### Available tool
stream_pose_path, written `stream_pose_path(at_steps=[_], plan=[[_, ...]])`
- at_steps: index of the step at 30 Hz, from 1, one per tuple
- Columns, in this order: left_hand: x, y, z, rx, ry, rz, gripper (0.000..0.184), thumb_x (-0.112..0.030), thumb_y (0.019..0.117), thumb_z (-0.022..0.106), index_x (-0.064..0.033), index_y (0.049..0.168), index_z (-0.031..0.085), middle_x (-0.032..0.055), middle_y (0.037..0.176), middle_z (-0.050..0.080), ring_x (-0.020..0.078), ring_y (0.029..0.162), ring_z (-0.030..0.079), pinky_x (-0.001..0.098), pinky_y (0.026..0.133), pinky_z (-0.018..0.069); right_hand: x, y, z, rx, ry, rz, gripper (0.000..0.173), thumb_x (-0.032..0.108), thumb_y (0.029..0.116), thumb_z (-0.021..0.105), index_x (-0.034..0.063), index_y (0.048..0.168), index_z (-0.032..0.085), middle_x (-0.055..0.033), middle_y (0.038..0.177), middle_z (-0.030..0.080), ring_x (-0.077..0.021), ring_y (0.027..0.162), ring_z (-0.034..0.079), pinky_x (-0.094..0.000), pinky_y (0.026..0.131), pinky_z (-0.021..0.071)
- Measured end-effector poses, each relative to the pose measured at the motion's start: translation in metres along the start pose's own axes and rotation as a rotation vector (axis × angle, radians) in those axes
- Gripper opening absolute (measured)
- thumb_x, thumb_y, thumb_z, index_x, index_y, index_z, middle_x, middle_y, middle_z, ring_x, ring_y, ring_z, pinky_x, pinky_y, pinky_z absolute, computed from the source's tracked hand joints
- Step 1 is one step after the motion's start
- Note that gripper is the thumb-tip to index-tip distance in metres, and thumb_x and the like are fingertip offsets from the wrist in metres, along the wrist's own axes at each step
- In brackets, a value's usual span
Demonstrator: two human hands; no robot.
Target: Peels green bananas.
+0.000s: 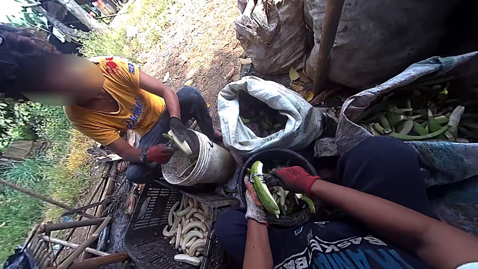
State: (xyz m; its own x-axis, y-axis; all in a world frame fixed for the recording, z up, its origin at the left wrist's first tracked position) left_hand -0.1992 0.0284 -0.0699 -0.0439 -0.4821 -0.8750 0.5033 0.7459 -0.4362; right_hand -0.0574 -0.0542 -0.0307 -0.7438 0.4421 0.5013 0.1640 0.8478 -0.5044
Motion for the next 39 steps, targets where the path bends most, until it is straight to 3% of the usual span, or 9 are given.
stream_pose_path(at_steps=[6,19,23,26,29,32,33,34,39], plan=[[0.007,-0.010,0.007,-0.007,-0.052,-0.085,0.063,-0.050,0.1109,0.019,-0.0018,0.138,0.049,0.0193,0.105,0.072,0.0267,0.080,0.072,0.0393,0.065,0.0613,-0.010,0.027,-0.011,-0.040,0.111,0.185,0.041,0.028,0.1075,0.047,0.0034,0.140,0.051,-0.0262,0.128,0.065,-0.0446,0.122,0.063,-0.0649,0.096,0.0483],[0.014,-0.026,-0.014,-0.068,-0.043,0.011,0.060,-0.045,0.1121,0.022,-0.0002,0.142,0.047,0.0205,0.112,0.071,0.0289,0.092,0.073,0.0432,0.077,0.0625,-0.042,0.037,0.003,0.047,0.207,0.323,0.044,0.031,0.1083,0.046,-0.0033,0.132,0.058,-0.0288,0.133,0.062,-0.0447,0.127,0.060,-0.0656,0.102,0.0454],[0.011,-0.016,-0.017,0.054,-0.296,-0.099,0.053,-0.047,0.1115,0.021,-0.0073,0.142,0.039,0.0163,0.111,0.070,0.0298,0.094,0.073,0.0471,0.082,0.0615,-0.045,0.018,-0.011,-0.024,0.189,0.347,0.045,0.031,0.1078,0.048,-0.0009,0.140,0.054,-0.0290,0.136,0.061,-0.0459,0.130,0.058,-0.0661,0.104,0.0438],[0.007,-0.007,-0.011,0.062,-0.269,-0.138,0.053,-0.049,0.1106,0.026,-0.0075,0.136,0.048,0.0124,0.104,0.070,0.0222,0.085,0.072,0.0376,0.072,0.0616,-0.040,0.007,-0.019,-0.137,0.145,0.171,0.039,0.025,0.1073,0.048,0.0038,0.138,0.057,-0.0272,0.128,0.065,-0.0455,0.122,0.062,-0.0653,0.098,0.0468],[0.004,-0.002,-0.007,0.097,-0.190,-0.074,0.062,-0.050,0.1106,0.016,-0.0037,0.134,0.050,0.0102,0.104,0.068,0.0154,0.089,0.069,0.0313,0.076,0.0593,-0.021,-0.010,-0.003,-0.060,0.074,-0.195,0.035,0.020,0.1049,0.055,0.0076,0.137,0.061,-0.0237,0.124,0.067,-0.0432,0.115,0.065,-0.0640,0.095,0.0488],[-0.034,-0.031,0.035,-0.325,-0.222,-0.337,0.056,-0.042,0.1117,0.013,-0.0083,0.133,0.052,0.0103,0.107,0.060,0.0147,0.095,0.059,0.0286,0.091,0.0485,-0.009,-0.033,0.014,-0.062,-0.003,-0.392,0.036,0.022,0.1024,0.061,0.0067,0.135,0.062,-0.0242,0.122,0.067,-0.0442,0.110,0.067,-0.0621,0.091,0.0511],[-0.009,-0.010,0.005,0.039,-0.206,-0.134,0.060,-0.044,0.1117,0.009,-0.0036,0.137,0.045,0.0091,0.110,0.063,0.0106,0.097,0.064,0.0250,0.084,0.0554,-0.007,-0.039,0.016,-0.066,-0.030,-0.392,0.038,0.022,0.1023,0.061,0.0074,0.137,0.061,-0.0249,0.123,0.067,-0.0451,0.110,0.066,-0.0618,0.089,0.0514],[0.005,0.009,-0.007,0.085,-0.275,-0.103,0.062,-0.051,0.1104,0.015,-0.0041,0.130,0.051,0.0081,0.101,0.067,0.0110,0.087,0.068,0.0259,0.073,0.0583,-0.006,-0.042,0.018,-0.069,-0.054,-0.365,0.038,0.023,0.1028,0.060,0.0079,0.138,0.060,-0.0257,0.123,0.066,-0.0460,0.110,0.066,-0.0620,0.087,0.0518],[-0.014,0.010,0.008,-0.066,-0.208,-0.125,0.057,-0.050,0.1104,0.020,-0.0078,0.132,0.051,0.0099,0.098,0.066,0.0159,0.076,0.067,0.0301,0.063,0.0569,0.006,-0.045,0.009,-0.023,-0.023,-0.135,0.037,0.025,0.1053,0.054,0.0028,0.135,0.057,-0.0285,0.119,0.065,-0.0485,0.108,0.066,-0.0643,0.084,0.0511]])
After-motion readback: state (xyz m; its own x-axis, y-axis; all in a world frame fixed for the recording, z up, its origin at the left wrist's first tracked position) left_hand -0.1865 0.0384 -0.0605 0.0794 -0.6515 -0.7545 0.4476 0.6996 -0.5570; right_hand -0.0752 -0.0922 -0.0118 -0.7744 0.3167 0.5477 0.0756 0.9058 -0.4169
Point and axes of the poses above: each hand's wrist, its own y-axis towards the middle knuckle, its own z-axis out of the palm, x = y × z, the point moved 4 cm from there along y, towards the middle knuckle
